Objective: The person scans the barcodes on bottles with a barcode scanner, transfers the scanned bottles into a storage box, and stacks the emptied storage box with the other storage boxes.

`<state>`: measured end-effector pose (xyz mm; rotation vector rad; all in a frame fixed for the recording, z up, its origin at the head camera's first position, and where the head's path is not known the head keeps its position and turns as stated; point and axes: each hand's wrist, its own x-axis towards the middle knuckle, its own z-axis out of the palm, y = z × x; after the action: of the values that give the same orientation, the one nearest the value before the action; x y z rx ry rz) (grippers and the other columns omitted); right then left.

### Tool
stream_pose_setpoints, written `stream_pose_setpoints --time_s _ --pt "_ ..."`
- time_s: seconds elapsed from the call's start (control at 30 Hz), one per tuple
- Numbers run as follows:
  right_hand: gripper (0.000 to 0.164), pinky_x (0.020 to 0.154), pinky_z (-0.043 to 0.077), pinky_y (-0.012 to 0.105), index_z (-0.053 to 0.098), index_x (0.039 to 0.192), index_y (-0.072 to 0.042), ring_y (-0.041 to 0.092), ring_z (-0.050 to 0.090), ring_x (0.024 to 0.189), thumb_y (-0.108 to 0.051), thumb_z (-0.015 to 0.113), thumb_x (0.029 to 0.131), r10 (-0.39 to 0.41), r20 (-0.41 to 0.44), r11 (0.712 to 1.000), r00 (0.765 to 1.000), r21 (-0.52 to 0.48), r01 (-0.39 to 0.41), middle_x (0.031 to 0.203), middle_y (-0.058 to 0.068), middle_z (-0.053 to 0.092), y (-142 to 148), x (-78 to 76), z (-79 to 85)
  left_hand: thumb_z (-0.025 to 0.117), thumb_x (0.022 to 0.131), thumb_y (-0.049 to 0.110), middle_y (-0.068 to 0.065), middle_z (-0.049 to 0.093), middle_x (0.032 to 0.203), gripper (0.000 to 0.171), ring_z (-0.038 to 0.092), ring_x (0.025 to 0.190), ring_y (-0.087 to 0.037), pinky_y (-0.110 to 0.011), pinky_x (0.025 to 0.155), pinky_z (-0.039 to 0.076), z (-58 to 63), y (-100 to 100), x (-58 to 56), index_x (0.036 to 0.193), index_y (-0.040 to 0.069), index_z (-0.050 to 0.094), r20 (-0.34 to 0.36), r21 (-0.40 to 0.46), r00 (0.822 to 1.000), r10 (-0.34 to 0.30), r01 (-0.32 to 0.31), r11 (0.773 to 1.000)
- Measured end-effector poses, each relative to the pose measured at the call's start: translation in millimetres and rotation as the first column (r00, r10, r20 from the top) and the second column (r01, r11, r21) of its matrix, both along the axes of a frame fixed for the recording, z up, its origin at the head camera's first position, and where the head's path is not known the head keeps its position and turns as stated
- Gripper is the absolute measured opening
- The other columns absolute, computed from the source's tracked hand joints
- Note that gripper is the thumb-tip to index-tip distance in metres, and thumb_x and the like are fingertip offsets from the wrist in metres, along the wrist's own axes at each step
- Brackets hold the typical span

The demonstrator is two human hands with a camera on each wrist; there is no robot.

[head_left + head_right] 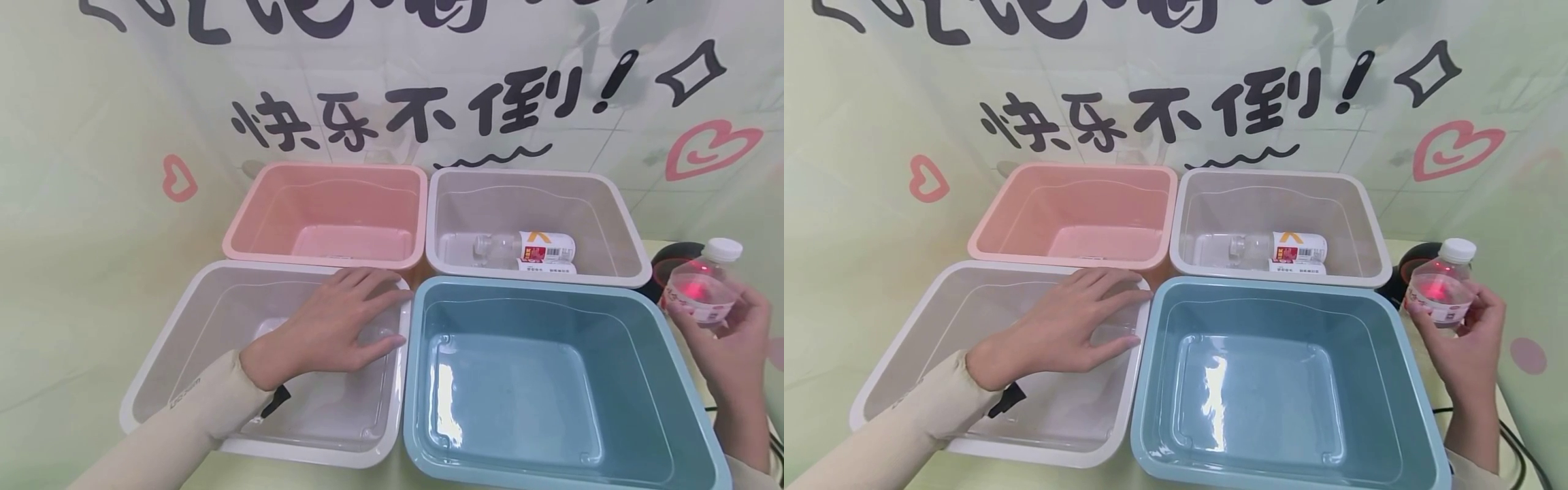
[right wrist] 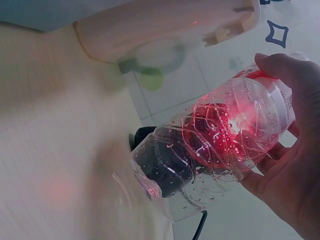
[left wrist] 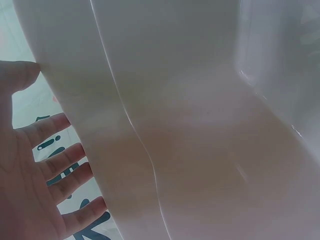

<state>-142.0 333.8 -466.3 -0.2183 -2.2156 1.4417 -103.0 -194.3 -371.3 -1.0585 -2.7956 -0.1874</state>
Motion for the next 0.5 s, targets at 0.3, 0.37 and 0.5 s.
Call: stream_pose_setpoints --time_s 0.3,0.37,0.5 --pt "0.085 0.089 0.048 0.003 0.04 0.154 -0.017 0.004 0.054 0.123 0.01 0.078 0.084 -0.038 0.041 0.999 0.998 0.015 0.037 0.144 -0.012 0.055 0.5 -1.4 -3.1 0.061 0.098 0.059 -0.002 0.058 0.147 0.06 0.052 0.141 -0.025 -0.05 0.121 0.043 0.5 0.3 0.0 0.147 0.024 0.062 -0.007 0.007 1.0 -0.004 0.004 1.0" --pt "0.085 0.091 0.049 0.004 0.039 0.155 -0.019 0.004 0.053 0.125 0.008 0.079 0.085 -0.043 0.052 0.999 0.998 0.018 0.042 0.145 -0.012 0.053 0.4 -1.0 -3.7 0.061 0.098 0.059 -0.002 0.058 0.148 0.06 0.052 0.141 -0.025 -0.05 0.121 0.043 0.3 0.2 0.0 0.147 0.025 0.062 -0.003 0.006 1.0 -0.003 0.003 1.0" --pt "0.085 0.093 0.048 0.005 0.038 0.156 -0.02 0.004 0.051 0.127 0.007 0.079 0.086 -0.05 0.066 0.998 0.997 0.028 0.048 0.149 -0.012 0.051 0.0 -0.6 -4.2 0.061 0.098 0.059 -0.002 0.058 0.148 0.06 0.051 0.142 -0.025 -0.05 0.122 0.042 0.2 0.2 0.2 0.147 0.025 0.062 0.002 0.005 1.0 -0.001 0.001 1.0"
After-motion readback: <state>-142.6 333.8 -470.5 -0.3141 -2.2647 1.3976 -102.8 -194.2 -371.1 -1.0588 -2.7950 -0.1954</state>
